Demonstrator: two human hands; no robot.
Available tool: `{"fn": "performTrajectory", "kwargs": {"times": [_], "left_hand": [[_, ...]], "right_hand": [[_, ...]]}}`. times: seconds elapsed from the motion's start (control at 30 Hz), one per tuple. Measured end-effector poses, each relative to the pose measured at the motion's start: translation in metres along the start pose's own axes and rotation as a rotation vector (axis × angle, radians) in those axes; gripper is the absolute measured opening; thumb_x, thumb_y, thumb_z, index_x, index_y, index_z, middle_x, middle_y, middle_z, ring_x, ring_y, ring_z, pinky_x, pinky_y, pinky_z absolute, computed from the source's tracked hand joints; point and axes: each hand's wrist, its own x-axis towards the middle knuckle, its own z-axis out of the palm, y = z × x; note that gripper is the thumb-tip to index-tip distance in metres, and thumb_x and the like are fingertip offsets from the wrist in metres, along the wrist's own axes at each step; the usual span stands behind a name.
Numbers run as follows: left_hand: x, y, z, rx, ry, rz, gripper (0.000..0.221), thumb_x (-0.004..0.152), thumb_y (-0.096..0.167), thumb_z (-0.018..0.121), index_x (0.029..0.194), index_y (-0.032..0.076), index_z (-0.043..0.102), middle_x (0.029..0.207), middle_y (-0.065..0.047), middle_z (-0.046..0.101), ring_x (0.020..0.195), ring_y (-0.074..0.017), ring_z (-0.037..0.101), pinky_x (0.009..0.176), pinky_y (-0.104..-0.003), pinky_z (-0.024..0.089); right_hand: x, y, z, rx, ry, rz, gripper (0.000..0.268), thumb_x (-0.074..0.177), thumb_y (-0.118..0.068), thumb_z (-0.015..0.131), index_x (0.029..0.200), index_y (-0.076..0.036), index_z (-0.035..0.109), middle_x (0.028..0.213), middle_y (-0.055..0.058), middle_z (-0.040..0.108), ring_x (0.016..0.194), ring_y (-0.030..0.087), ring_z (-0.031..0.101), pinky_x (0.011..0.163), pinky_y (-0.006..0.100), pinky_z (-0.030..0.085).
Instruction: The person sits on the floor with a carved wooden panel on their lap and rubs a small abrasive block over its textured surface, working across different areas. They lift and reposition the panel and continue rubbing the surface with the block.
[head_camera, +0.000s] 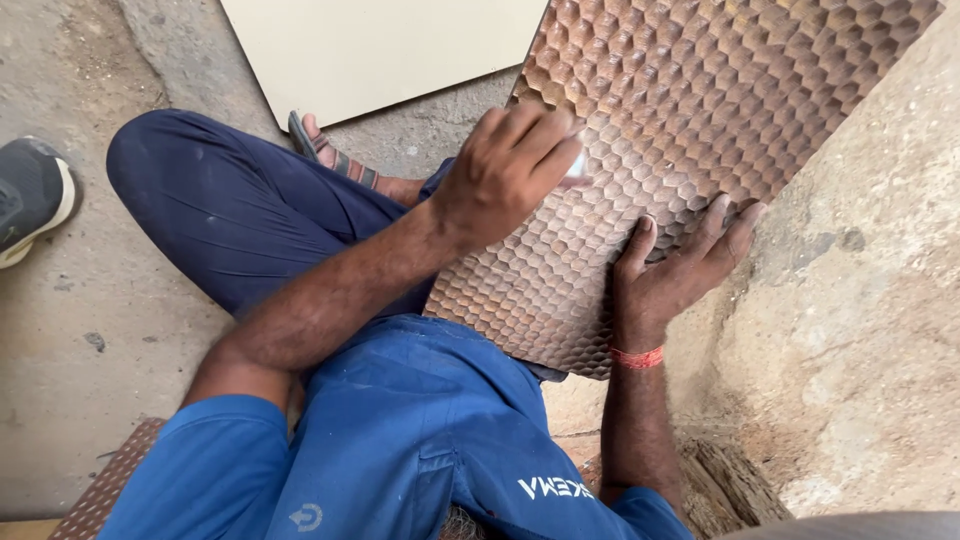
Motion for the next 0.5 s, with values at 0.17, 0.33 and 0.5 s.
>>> {"fn": "performTrajectory", "kwargs": {"times": [0.17, 0.33, 0.5], "left_hand": [[0.002, -0.005, 0.017, 0.167, 0.04, 0.047, 0.037, 0.099, 0.032, 0.078, 0.112, -0.002, 0.07, 0.114, -0.011, 0.063, 0.107, -0.0211, 0.058, 0.083, -0.031, 0.053], [0.006, -0.005, 0.025, 0.135, 0.016, 0.081, 0.043, 0.102, 0.037, 0.078, 0.108, -0.004, 0.07, 0.108, -0.01, 0.062, 0.101, -0.0212, 0.056, 0.08, -0.031, 0.053], [0.01, -0.007, 0.027, 0.184, 0.077, 0.087, 0.041, 0.101, 0.038, 0.075, 0.103, -0.003, 0.07, 0.107, -0.01, 0.062, 0.103, -0.0218, 0.057, 0.082, -0.031, 0.054]], "right_hand": [[0.001, 0.004, 0.0, -0.006, 0.003, -0.003, 0.071, 0.111, -0.029, 0.07, 0.166, -0.006, 0.032, 0.173, 0.028, 0.021, 0.163, 0.045, 0.024, 0.137, 0.056, 0.023], [0.001, 0.001, 0.0, -0.003, -0.005, 0.021, 0.071, 0.112, -0.031, 0.069, 0.166, -0.005, 0.031, 0.173, 0.028, 0.021, 0.161, 0.045, 0.025, 0.134, 0.056, 0.023], [0.003, 0.004, 0.002, -0.017, 0.012, 0.005, 0.07, 0.114, -0.036, 0.067, 0.165, -0.005, 0.032, 0.172, 0.028, 0.022, 0.163, 0.046, 0.026, 0.131, 0.055, 0.025]]}}
